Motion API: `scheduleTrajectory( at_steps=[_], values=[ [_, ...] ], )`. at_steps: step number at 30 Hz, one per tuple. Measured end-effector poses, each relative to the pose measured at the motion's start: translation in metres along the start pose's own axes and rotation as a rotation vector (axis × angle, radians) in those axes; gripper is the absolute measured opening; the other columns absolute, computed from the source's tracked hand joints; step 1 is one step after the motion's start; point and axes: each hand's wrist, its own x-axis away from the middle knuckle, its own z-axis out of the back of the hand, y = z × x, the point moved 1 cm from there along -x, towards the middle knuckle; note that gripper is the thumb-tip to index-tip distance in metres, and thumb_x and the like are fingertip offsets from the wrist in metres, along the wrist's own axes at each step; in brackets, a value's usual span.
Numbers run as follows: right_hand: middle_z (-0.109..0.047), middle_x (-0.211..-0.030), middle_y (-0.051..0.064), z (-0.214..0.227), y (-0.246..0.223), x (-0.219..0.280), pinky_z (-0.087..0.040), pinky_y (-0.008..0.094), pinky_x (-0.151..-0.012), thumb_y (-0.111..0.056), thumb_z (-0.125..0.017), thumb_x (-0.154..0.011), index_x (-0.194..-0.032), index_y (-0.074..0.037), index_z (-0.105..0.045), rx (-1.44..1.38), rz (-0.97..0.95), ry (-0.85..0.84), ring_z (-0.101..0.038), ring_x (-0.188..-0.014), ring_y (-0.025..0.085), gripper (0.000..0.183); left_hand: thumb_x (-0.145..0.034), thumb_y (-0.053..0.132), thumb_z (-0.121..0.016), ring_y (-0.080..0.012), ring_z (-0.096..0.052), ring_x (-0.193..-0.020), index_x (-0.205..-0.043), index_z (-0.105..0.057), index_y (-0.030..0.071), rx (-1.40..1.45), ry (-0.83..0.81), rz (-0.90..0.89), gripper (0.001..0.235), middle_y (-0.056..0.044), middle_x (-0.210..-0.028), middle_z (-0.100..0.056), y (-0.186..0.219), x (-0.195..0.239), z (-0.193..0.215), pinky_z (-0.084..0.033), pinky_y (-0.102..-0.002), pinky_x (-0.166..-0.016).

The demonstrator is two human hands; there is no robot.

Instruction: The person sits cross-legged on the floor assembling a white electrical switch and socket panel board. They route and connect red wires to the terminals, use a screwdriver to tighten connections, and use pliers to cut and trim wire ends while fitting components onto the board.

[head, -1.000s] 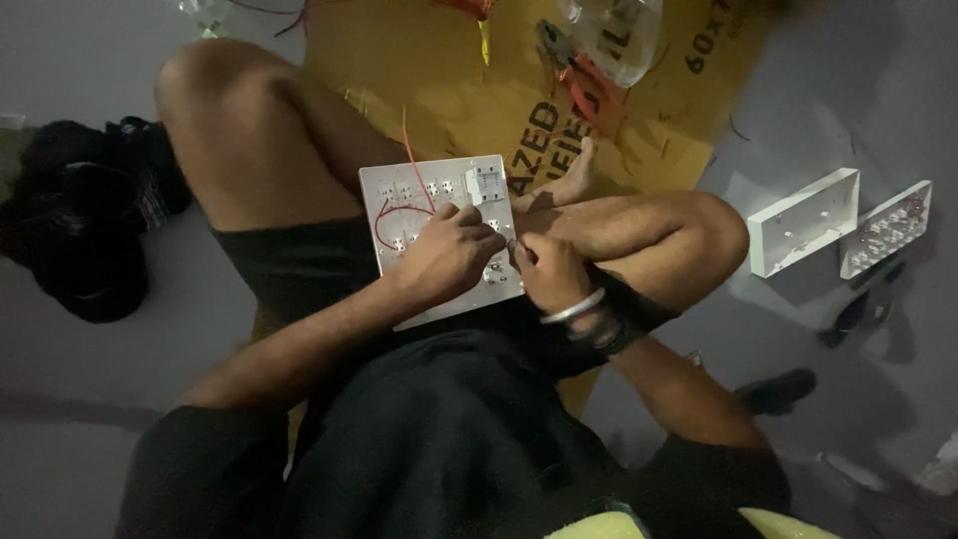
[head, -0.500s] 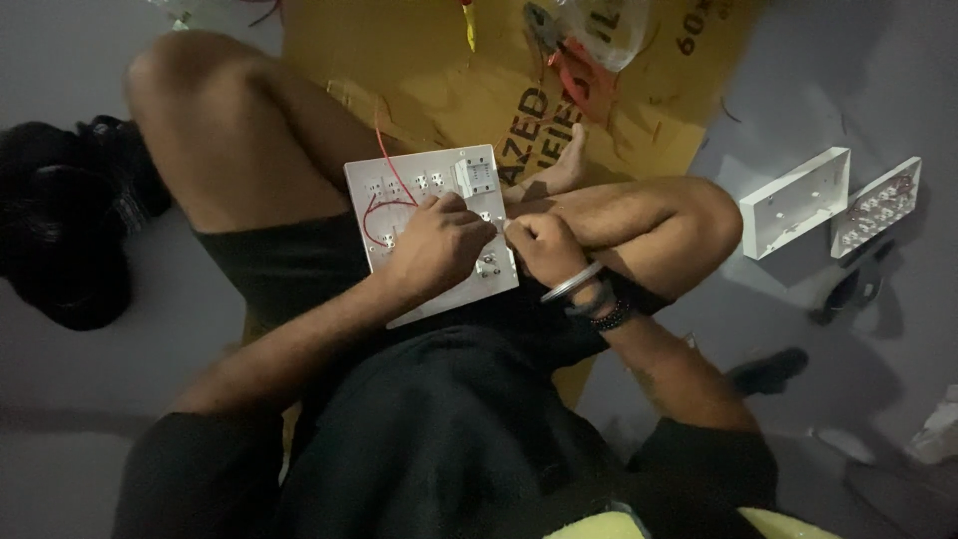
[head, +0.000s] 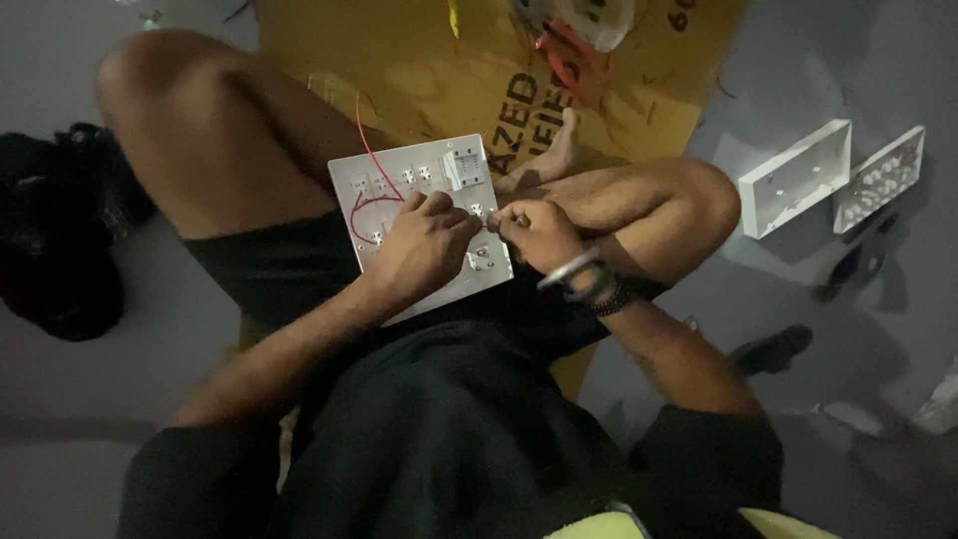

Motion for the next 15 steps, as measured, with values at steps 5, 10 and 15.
scheduleTrajectory(
  at_steps=[5, 10, 15],
  values=[
    [-0.074, -0.081, 0.014, -0.008, 0.003, -0.005, -0.054, 0.036, -0.063, -0.024, -0.074, -0.094, -0.093, 0.001, -0.075, 0.212, 0.14, 0.179, -0.068, -0.07, 0.014, 0.024, -0.091, 0.012, -0.067, -0.0244, -0.063, -0.105, -0.108, -0.076, 0.012, -0.03, 0.097, 0.03, 0.019, -0.001, -0.105, -0.077, 0.0, 0.0, -0.005, -0.046, -0.041, -0.089],
    [-0.073, -0.071, 0.01, -0.011, 0.028, -0.032, -0.052, 0.036, -0.06, -0.028, -0.074, -0.093, -0.09, -0.001, -0.077, 0.102, -0.045, 0.024, -0.065, -0.062, 0.016, 0.027, -0.093, 0.017, -0.069, -0.0258, -0.063, -0.103, -0.107, -0.076, 0.011, -0.032, 0.047, 0.027, 0.016, -0.003, -0.105, -0.077, 0.001, -0.002, -0.001, -0.046, -0.042, -0.09],
    [-0.071, -0.07, 0.014, -0.018, 0.035, -0.033, -0.051, 0.036, -0.058, -0.032, -0.073, -0.094, -0.088, 0.0, -0.075, -0.097, -0.29, -0.073, -0.063, -0.059, 0.02, 0.033, -0.096, 0.016, -0.068, -0.0256, -0.064, -0.105, -0.111, -0.075, 0.01, -0.121, 0.009, -0.005, 0.018, -0.005, -0.107, -0.077, 0.004, 0.0, -0.009, -0.049, -0.042, -0.091]
  ],
)
